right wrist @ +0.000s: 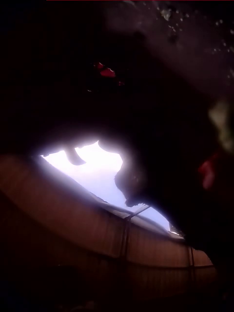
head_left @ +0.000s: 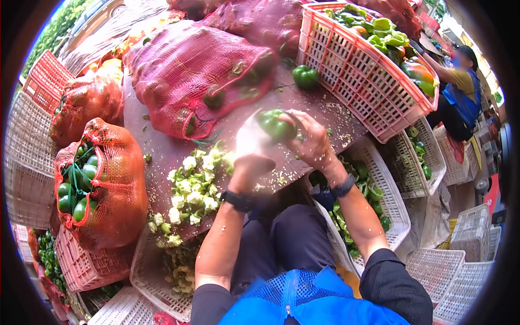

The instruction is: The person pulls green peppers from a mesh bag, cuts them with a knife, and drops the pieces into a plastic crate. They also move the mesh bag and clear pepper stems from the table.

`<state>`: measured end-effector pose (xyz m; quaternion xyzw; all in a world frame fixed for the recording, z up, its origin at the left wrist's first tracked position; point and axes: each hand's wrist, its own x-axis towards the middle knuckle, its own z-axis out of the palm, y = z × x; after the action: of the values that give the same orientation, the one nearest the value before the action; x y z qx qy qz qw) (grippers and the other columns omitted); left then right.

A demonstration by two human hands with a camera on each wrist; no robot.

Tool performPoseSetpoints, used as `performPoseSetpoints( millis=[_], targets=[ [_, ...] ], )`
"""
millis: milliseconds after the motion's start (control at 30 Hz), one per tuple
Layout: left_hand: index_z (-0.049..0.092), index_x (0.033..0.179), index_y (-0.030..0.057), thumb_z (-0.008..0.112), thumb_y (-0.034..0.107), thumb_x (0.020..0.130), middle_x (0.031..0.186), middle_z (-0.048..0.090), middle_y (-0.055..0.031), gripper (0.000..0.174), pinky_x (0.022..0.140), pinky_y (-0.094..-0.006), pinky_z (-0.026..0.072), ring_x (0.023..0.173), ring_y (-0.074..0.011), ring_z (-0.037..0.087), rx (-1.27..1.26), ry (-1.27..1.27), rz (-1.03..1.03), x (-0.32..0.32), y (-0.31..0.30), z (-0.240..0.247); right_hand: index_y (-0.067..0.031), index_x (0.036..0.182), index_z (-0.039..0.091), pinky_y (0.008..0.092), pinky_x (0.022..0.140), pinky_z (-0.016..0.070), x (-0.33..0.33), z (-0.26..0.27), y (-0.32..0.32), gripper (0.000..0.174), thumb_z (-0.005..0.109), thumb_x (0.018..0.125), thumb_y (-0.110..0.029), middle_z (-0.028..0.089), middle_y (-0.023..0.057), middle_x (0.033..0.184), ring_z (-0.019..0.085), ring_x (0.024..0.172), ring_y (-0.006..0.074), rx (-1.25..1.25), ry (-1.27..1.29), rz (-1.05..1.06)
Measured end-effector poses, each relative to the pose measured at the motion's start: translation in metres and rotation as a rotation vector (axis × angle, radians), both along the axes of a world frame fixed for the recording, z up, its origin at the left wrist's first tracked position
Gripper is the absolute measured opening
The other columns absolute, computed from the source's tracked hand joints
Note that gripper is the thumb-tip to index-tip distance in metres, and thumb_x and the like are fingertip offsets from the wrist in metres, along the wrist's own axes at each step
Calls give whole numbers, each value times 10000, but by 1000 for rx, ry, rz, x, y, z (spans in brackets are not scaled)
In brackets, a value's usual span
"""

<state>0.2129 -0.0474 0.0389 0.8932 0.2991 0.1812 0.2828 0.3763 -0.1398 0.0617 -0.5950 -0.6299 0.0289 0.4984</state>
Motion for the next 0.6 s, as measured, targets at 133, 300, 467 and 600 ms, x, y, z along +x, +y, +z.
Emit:
performPoseSetpoints(
  millis=[133, 300, 467, 600],
  targets=[
    [706, 1033, 73, 691, 220, 810, 912, 709, -140, 268, 714, -392, 552, 816, -317, 682, 397, -520, 381, 48, -28, 2, -60, 1267, 661, 410, 1001, 519, -14, 11, -45, 530, 780, 751, -78, 653, 183, 1258, 631, 1176, 342, 35, -39, -26],
    [717, 896, 74, 701, 230, 749, 821, 696, -128, 214, 689, -398, 552, 774, -328, 688, -1106, -781, 321, 31, -43, 28, -47, 1261, 642, 417, 895, 548, -33, 32, -77, 478, 771, 802, -95, 665, 204, 1206, 691, 1044, 343, 60, -18, -293],
    [690, 816, 66, 671, 178, 751, 775, 676, -127, 131, 649, -393, 526, 738, -303, 670, -606, -505, 70, 10, -60, 15, -9, 1054, 632, 457, 781, 513, -49, 36, -108, 240, 587, 972, -230, 647, 229, 936, 629, 888, 437, -217, 96, -310],
    [669, 753, 59, 647, 137, 753, 738, 661, -126, 81, 616, -389, 505, 709, -284, 656, -60, -222, -147, -10, -86, 8, 24, 947, 596, 505, 700, 466, -47, 12, -100, 294, 461, 1049, -216, 596, 251, 837, 572, 807, 485, -84, -17, -256]
  ],
)
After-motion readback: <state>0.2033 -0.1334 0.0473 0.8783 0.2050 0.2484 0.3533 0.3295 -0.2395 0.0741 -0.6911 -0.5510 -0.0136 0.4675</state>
